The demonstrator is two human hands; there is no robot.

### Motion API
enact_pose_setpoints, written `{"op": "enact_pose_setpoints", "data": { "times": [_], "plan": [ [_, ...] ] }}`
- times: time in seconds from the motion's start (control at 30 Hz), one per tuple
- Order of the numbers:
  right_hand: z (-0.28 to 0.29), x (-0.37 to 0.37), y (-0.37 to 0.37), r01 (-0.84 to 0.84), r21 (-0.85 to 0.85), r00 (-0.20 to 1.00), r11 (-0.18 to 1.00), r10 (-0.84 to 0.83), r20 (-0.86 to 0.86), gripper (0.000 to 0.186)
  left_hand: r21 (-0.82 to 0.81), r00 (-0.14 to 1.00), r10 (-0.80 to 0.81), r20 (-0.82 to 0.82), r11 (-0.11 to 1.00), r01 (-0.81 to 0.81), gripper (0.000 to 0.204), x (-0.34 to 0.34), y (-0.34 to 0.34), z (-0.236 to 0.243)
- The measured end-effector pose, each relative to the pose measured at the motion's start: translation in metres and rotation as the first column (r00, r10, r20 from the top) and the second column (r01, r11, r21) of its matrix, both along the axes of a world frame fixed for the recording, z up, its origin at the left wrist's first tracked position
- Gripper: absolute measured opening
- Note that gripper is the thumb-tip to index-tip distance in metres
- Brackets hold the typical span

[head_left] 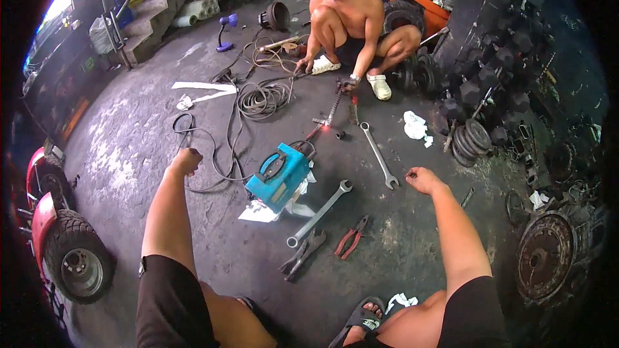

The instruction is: The person holds a welding shield while another person welds metal parts, then picks up a wrench and strikes a metal rod.

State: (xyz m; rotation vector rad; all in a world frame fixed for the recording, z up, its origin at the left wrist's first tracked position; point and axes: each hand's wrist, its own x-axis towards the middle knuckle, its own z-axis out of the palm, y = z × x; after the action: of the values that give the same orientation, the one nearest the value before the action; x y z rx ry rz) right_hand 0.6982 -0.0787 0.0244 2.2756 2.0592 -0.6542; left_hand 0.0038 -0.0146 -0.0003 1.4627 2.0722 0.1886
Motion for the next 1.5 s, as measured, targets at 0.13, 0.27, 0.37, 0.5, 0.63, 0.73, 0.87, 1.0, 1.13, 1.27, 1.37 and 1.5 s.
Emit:
{"op": "enact_pose_setpoints", "data": {
  "times": [0.13, 0.27, 0.37, 0.5, 0.63, 0.73, 0.87, 1.0, 1.13, 1.27, 1.37, 1.5],
  "plan": [
    [-0.002, 0.001, 0.001, 0.013, 0.030, 1.000, 0.999, -0.014, 0.012, 0.031, -0.027, 1.000, -0.013, -0.003, 1.000, 0.013, 0.030, 0.000, 0.002, 0.000],
    [-0.006, 0.003, 0.003, -0.023, 0.036, 1.000, 0.999, 0.023, 0.005, 0.031, -0.004, 1.000, -0.005, 0.016, 1.000, 0.005, 0.029, 0.000, 0.003, -0.003],
    [-0.008, 0.004, 0.005, -0.009, 0.022, 1.000, 1.000, 0.009, 0.000, 0.031, -0.014, 1.000, -0.017, 0.005, 1.000, 0.017, 0.029, -0.001, 0.004, -0.006],
    [-0.009, 0.005, 0.007, -0.038, 0.020, 0.999, 0.999, 0.038, -0.008, 0.032, -0.004, 0.988, -0.138, -0.066, 0.990, 0.138, 0.030, -0.004, 0.007, -0.010],
    [-0.009, 0.002, 0.007, -0.033, 0.053, 0.999, 0.998, 0.032, 0.020, 0.033, -0.023, 0.998, -0.057, 0.025, 0.998, 0.058, 0.029, -0.006, 0.011, -0.015],
    [-0.007, 0.000, 0.008, -0.016, 0.035, 1.000, 0.999, 0.016, 0.010, 0.033, -0.041, 0.999, -0.051, 0.002, 0.998, 0.051, 0.030, -0.009, 0.013, -0.020],
    [-0.006, -0.003, 0.008, -0.030, 0.004, 0.999, 1.000, 0.030, -0.016, 0.030, -0.029, 0.997, -0.049, 0.054, 0.998, 0.050, 0.031, -0.013, 0.017, -0.025],
    [-0.009, -0.004, 0.009, -0.047, 0.016, 0.999, 0.999, 0.047, -0.002, 0.030, -0.030, 1.000, -0.022, 0.021, 0.999, 0.023, 0.031, -0.011, 0.017, -0.023],
    [-0.012, -0.007, 0.012, -0.060, 0.065, 0.998, 0.996, 0.058, 0.022, 0.030, -0.047, 0.997, -0.067, -0.028, 0.997, 0.066, 0.031, -0.004, 0.016, -0.015],
    [-0.010, -0.013, 0.013, -0.082, 0.034, 0.997, 0.996, 0.082, 0.002, 0.030, -0.079, 0.999, -0.032, -0.015, 0.996, 0.031, 0.031, 0.000, 0.016, -0.013],
    [-0.009, -0.015, 0.014, -0.069, -0.009, 0.997, 0.998, 0.068, -0.040, 0.033, -0.098, 0.999, -0.029, -0.029, 0.995, 0.026, 0.031, 0.001, 0.017, -0.014],
    [-0.013, -0.015, 0.016, -0.069, 0.018, 0.998, 0.997, 0.069, 0.007, 0.032, -0.096, 0.997, -0.038, -0.060, 0.995, 0.032, 0.031, 0.001, 0.019, -0.015]
  ]
}}
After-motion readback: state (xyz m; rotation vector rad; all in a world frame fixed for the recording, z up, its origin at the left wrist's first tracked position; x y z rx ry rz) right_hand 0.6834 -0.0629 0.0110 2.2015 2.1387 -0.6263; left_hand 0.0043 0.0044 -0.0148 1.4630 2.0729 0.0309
